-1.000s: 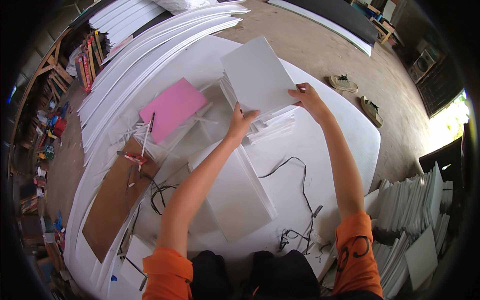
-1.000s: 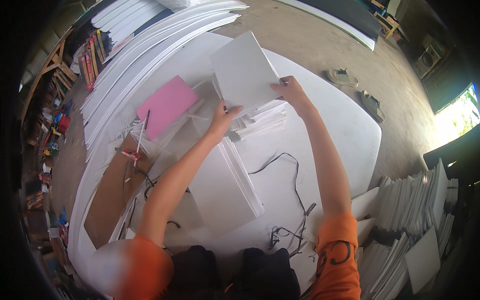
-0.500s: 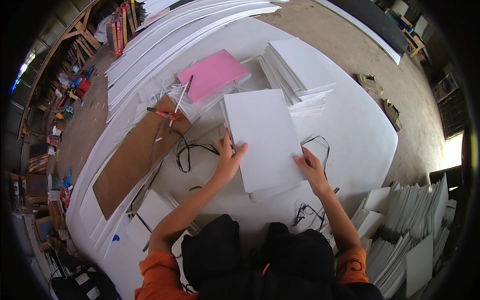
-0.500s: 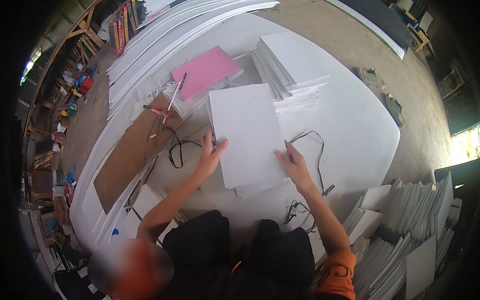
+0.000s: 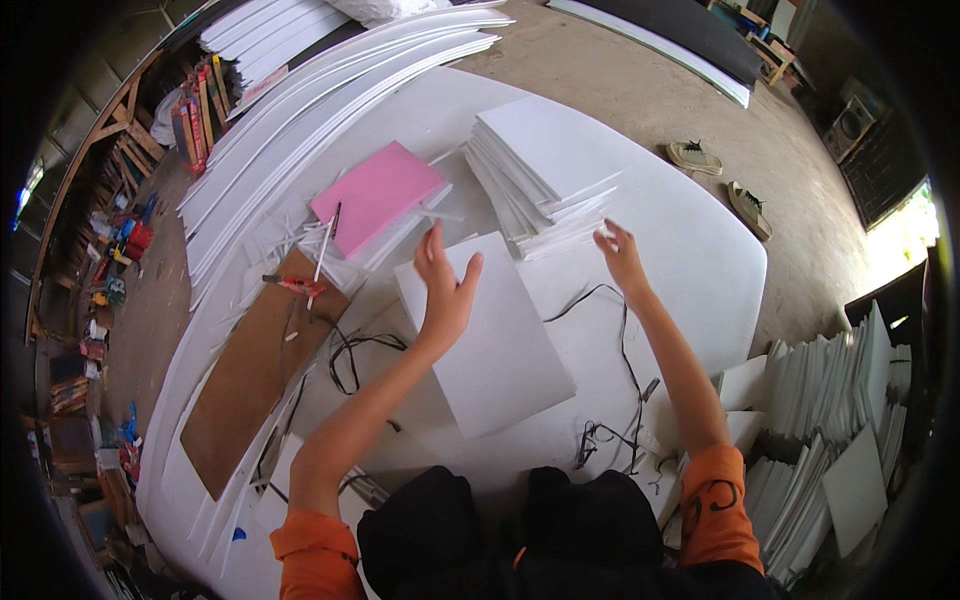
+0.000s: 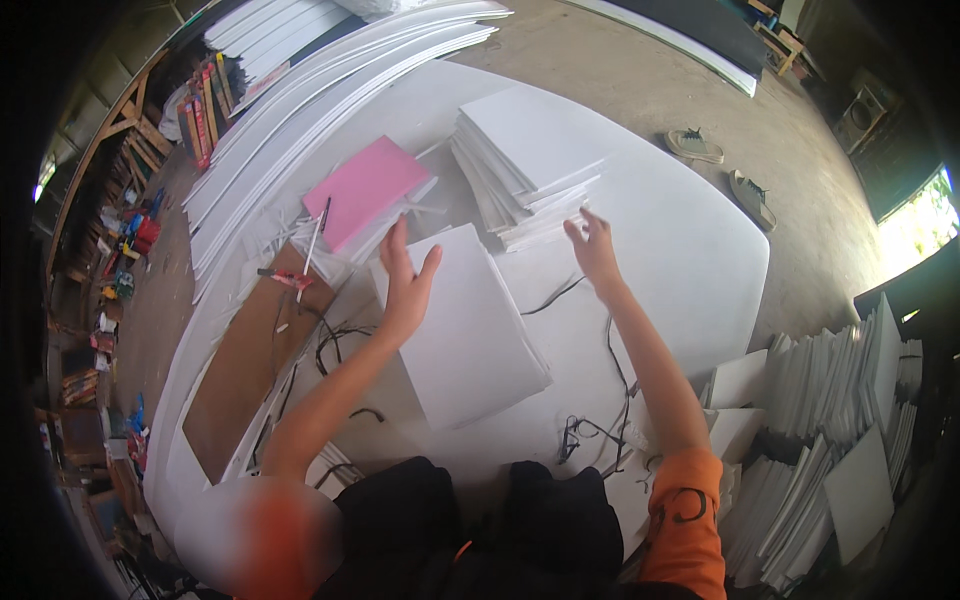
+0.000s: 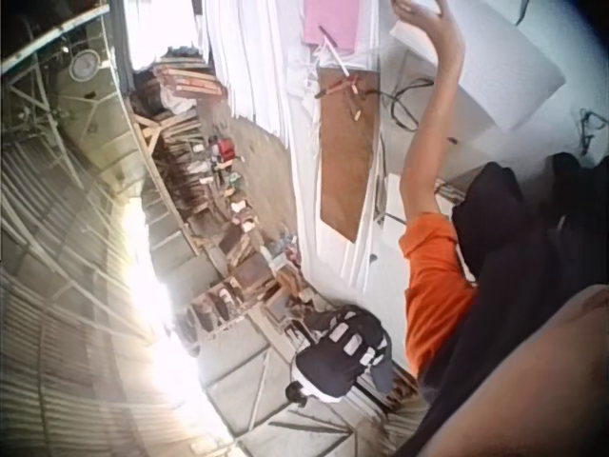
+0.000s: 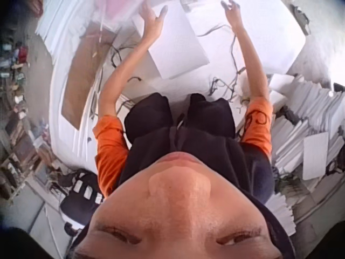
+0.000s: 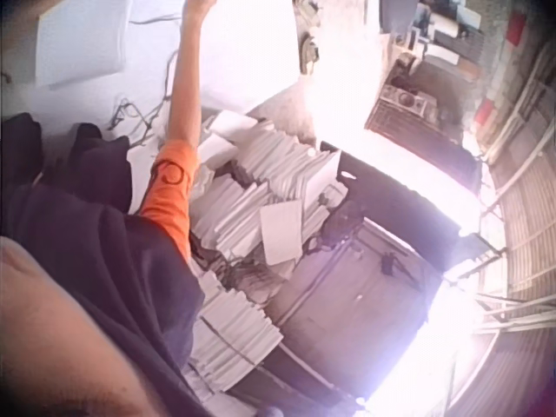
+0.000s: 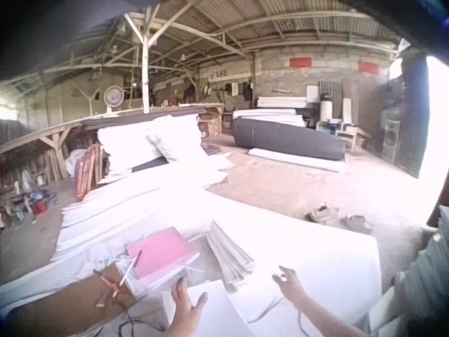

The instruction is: The person cuts white foam sheets into smaller rectangular pieces using red-handled scissors. They then stack the cut pieces and secure the bundle with a black strap, trimming the excess strap with the scissors.

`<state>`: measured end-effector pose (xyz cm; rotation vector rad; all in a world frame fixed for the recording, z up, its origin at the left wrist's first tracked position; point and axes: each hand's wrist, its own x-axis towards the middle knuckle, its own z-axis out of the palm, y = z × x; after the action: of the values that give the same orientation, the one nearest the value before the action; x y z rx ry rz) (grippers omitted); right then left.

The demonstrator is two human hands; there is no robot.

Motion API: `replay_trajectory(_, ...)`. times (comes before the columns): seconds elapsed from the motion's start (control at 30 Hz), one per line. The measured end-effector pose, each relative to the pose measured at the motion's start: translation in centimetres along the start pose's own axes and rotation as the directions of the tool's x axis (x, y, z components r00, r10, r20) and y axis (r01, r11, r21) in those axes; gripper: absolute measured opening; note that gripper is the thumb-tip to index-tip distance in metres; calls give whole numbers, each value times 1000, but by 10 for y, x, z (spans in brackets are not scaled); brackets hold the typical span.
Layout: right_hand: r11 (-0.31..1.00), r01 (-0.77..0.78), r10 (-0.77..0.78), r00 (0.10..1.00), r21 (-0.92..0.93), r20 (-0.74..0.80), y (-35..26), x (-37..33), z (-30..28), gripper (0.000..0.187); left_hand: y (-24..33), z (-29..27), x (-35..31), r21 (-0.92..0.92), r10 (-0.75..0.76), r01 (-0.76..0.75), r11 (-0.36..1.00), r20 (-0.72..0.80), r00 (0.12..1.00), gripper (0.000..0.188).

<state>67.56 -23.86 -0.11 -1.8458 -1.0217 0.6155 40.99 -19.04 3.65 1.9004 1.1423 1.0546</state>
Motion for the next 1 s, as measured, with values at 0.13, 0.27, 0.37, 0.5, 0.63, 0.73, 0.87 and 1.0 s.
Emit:
replay_trajectory(0.13, 990, -92, 69, 978, -111, -198, 15, 107, -8, 67, -14, 71, 92, -157, -103, 151, 976, 274, 956, 65)
replay_trajectory(0.27, 983, -183, 174, 963, -25, -204, 34, 158, -9, 71, -5, 131, 116, -287, -325, 417, 862, 317, 891, 60)
replay_trajectory(0.37, 974, -219, 224, 959, 51, -174, 38, 173, -6, 64, -13, 159, 124, -315, -398, 445, 838, 205, 894, 54)
replay_trajectory(0.5, 841, -214, 233, 972, 497, 23, 28, 168, -9, 47, -28, 170, 137, -239, -520, 557, 795, 202, 830, 43)
replay_trajectory(0.63, 691, -143, 142, 988, 709, 61, -20, 123, -18, 37, -23, 138, 140, -539, -493, 622, 567, 383, 781, 35)
replay_trajectory(0.73, 666, -135, 140, 989, 734, 55, -37, 70, -8, 34, -15, 98, 126, -739, -451, 566, 367, 390, 802, 42)
replay_trajectory(0.87, 713, -276, 97, 949, 644, 300, -54, -34, -3, 37, 7, 14, 83, -704, -399, 385, 597, 156, 904, 51)
replay_trajectory(1.0, 872, -302, 62, 849, 385, 525, -71, -95, 1, 53, -8, -43, -8, -626, -425, 434, 648, 176, 888, 57)
